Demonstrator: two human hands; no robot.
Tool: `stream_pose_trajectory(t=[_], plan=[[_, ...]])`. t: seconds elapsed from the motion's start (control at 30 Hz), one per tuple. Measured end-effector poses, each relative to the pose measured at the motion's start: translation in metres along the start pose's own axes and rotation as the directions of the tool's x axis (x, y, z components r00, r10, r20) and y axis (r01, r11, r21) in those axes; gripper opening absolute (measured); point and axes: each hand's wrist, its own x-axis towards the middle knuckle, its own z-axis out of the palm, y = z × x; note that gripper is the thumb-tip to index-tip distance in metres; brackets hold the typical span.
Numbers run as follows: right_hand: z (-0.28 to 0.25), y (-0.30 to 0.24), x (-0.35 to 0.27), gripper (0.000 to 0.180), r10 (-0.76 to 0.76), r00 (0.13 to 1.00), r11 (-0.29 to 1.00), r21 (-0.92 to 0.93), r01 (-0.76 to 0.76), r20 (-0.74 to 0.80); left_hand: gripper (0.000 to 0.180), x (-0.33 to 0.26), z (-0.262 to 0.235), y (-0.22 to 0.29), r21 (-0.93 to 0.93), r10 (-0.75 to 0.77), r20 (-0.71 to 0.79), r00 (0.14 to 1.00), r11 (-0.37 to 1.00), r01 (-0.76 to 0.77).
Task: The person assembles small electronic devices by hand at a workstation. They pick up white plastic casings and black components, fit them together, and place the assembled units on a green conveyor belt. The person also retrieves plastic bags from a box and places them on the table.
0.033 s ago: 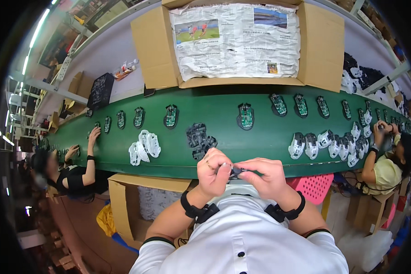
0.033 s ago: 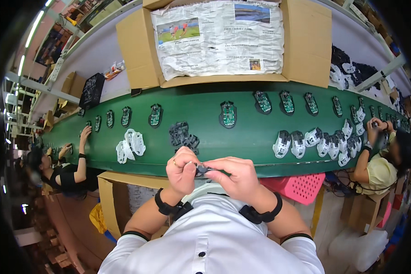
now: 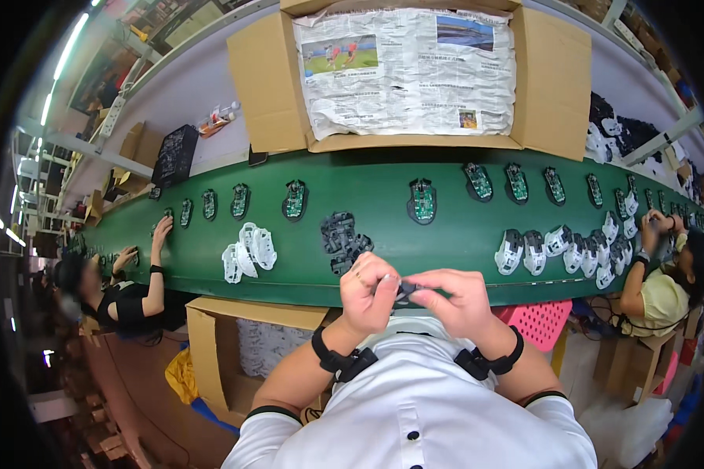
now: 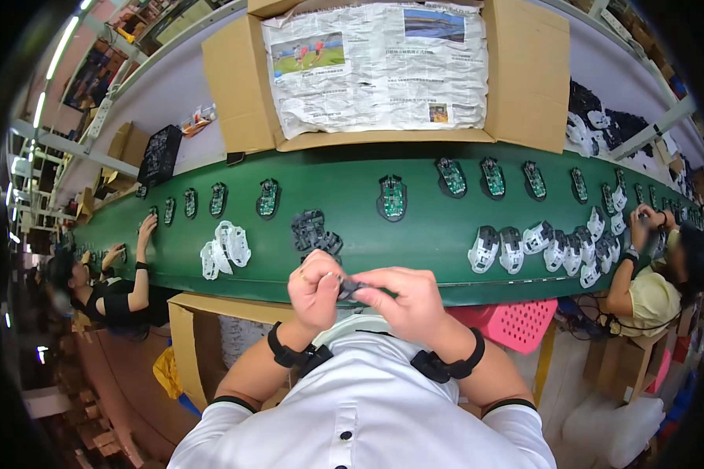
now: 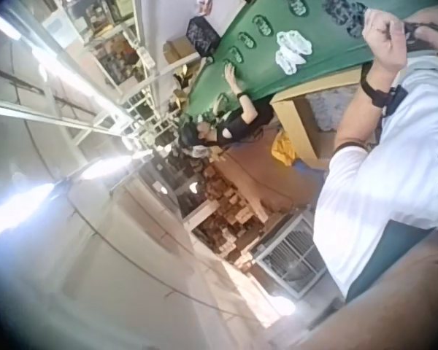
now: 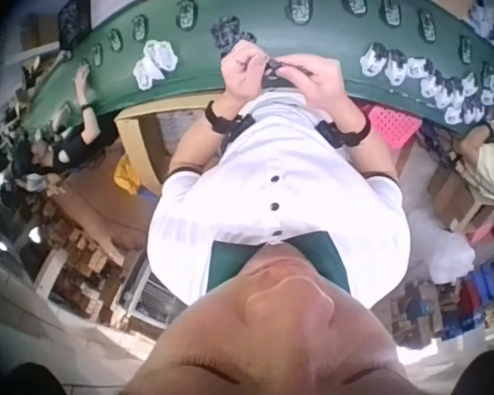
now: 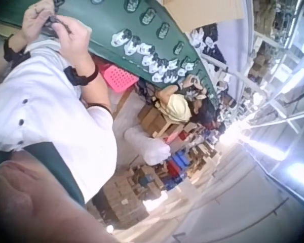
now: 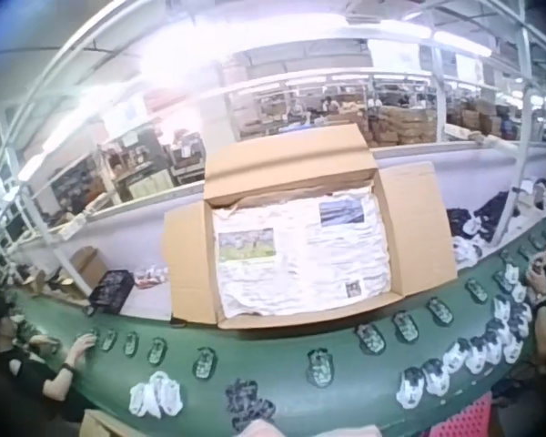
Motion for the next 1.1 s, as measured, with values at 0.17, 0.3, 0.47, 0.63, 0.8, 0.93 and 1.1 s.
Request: stream_pose_trajectory(t=[0.17, 0.3, 0.47, 0.63, 0.8, 0.93, 1.1], plan=[[-0.049, 0.121, 0.019, 0.019, 0.435, 0.895, 0.891, -0.100, -0.443, -0.099, 0.045, -0.011, -0.006, -0.074, 0.182, -0.351, -0.031, 0.936, 0.919, 0.351], [-0.077, 0.182, 0.011, 0.029, 0.005, 0.959, 0.400, -0.878, -0.263, -0.285, 0.035, -0.052, -0.091, -0.126, 0.543, -0.411, -0.257, 0.875, 0.687, 0.482], [0.019, 0.154, 0.047, 0.035, 0.124, 0.941, 0.804, -0.587, 0.090, 0.314, 0.052, -0.070, -0.179, -0.148, 0.947, -0.173, -0.192, 0.966, 0.225, 0.228], [0.096, 0.184, 0.082, 0.036, -0.020, 0.900, 0.729, -0.610, 0.311, 0.435, 0.074, -0.053, -0.207, -0.161, 0.990, -0.442, -0.084, 0.893, 0.063, 0.124], [0.095, 0.195, 0.085, 0.036, -0.007, 0.883, 0.777, -0.554, 0.300, 0.469, 0.075, -0.046, -0.206, -0.175, 1.000, -0.675, -0.008, 0.738, -0.009, 0.002], [0.062, 0.183, 0.087, 0.031, 0.340, 0.849, 0.810, -0.584, -0.047, 0.404, 0.068, -0.034, -0.194, -0.175, 0.993, -0.664, 0.097, 0.742, 0.110, -0.032], [0.010, 0.160, 0.075, 0.033, 0.664, 0.713, 0.426, -0.898, -0.113, 0.225, 0.069, -0.023, -0.152, -0.157, 0.943, -0.514, 0.313, 0.799, 0.270, -0.196]])
